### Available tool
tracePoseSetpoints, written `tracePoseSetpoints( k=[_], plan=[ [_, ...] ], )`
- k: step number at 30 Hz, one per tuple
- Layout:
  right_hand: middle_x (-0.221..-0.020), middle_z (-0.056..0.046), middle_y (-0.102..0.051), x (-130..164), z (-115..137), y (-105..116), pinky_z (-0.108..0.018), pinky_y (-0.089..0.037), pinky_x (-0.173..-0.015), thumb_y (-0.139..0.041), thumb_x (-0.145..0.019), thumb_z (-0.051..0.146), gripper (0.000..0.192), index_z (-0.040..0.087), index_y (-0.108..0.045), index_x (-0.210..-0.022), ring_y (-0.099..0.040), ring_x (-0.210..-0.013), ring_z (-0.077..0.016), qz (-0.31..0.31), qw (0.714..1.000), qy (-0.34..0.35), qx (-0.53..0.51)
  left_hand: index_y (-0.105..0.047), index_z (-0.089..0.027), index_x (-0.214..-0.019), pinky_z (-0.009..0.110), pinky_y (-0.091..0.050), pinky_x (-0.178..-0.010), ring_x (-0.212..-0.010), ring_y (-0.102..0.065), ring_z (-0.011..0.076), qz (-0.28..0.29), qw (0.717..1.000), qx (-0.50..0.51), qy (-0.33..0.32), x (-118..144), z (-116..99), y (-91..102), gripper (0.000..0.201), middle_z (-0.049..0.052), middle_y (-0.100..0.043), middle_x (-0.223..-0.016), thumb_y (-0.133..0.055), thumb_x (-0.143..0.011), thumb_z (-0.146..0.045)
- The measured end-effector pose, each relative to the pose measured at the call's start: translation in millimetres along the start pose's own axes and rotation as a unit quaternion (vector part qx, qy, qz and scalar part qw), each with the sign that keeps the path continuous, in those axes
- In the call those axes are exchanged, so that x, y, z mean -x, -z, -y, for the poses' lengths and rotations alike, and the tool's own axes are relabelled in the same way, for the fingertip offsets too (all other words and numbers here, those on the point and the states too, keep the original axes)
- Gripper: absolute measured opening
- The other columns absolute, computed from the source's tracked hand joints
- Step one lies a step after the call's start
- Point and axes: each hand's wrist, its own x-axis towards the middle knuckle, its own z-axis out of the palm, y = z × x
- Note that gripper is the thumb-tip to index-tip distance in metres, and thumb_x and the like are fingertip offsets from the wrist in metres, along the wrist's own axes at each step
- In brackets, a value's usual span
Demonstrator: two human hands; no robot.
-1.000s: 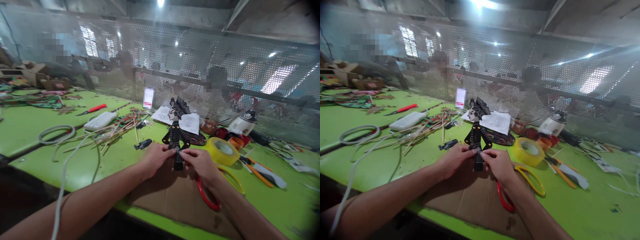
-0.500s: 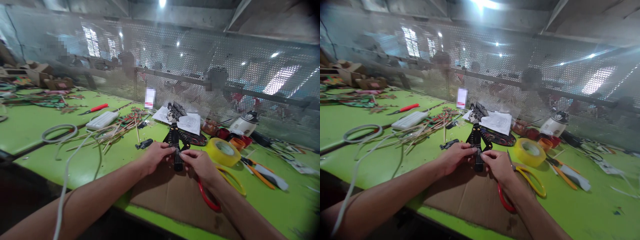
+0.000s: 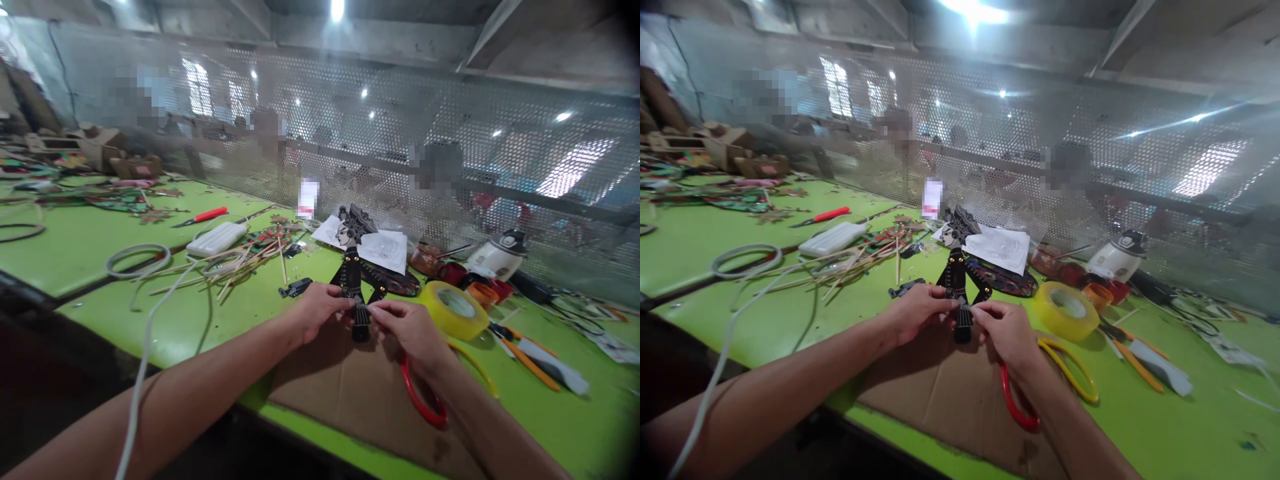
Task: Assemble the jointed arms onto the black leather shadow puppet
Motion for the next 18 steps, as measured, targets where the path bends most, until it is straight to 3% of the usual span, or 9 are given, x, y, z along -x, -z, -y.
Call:
tracePoseSetpoints(
  k=[4, 10, 14, 18],
  plan=[
    [-0.055, 0.001, -0.058, 3.1, 12.5, 6.6, -0.023, -0.039, -0.047, -0.077, -0.067, 0.044, 0.032, 0.014, -0.072, -0.078, -0.048, -0.046, -0.0091, -0.062, 0.995, 0.056, -0.048, -0.065, -0.009, -0.06, 0.027, -0.048, -0.058, -0.05, -0.057, 0.0112, -0.012, 1.0, 0.01, -0.001, 0.1, -1.4, -2.4, 0.014, 0.005, -0.066, -0.061, -0.077, -0.064, -0.015],
    [-0.073, -0.005, -0.068, 4.4, 11.2, 2.6, -0.029, -0.053, -0.064, -0.084, -0.059, 0.038, 0.036, 0.014, -0.074, -0.084, -0.06, -0.059, -0.012, 0.018, 0.986, -0.018, -0.165, -0.064, -0.009, -0.061, 0.023, -0.041, -0.051, -0.046, -0.05, 0.0081, -0.003, 1.0, 0.016, 0.0, 1.8, -1.6, -2.8, 0.014, 0.002, -0.06, -0.054, -0.075, -0.065, -0.015],
    [-0.076, -0.007, -0.072, -0.1, 2.4, 0.3, -0.03, -0.055, -0.063, -0.082, -0.061, 0.039, 0.037, 0.014, -0.075, -0.086, -0.063, -0.061, -0.0139, 0.021, 0.993, -0.003, -0.119, -0.064, -0.01, -0.065, 0.024, -0.041, -0.055, -0.05, -0.052, 0.0087, 0.01, 1.0, 0.0, 0.009, 1.5, 0.5, -2.2, 0.019, 0.004, -0.064, -0.061, -0.079, -0.062, -0.022],
    [-0.061, -0.003, -0.067, -1.8, 0.6, -0.8, -0.026, -0.049, -0.051, -0.075, -0.067, 0.039, 0.03, 0.013, -0.075, -0.083, -0.061, -0.052, -0.0139, 0.001, 0.999, 0.047, 0.004, -0.065, -0.012, -0.067, 0.024, -0.041, -0.055, -0.053, -0.052, 0.0098, 0.019, 1.0, -0.02, 0.003, 0.1, 4.6, -1.0, 0.024, 0.003, -0.063, -0.063, -0.079, -0.06, -0.03]
  ],
)
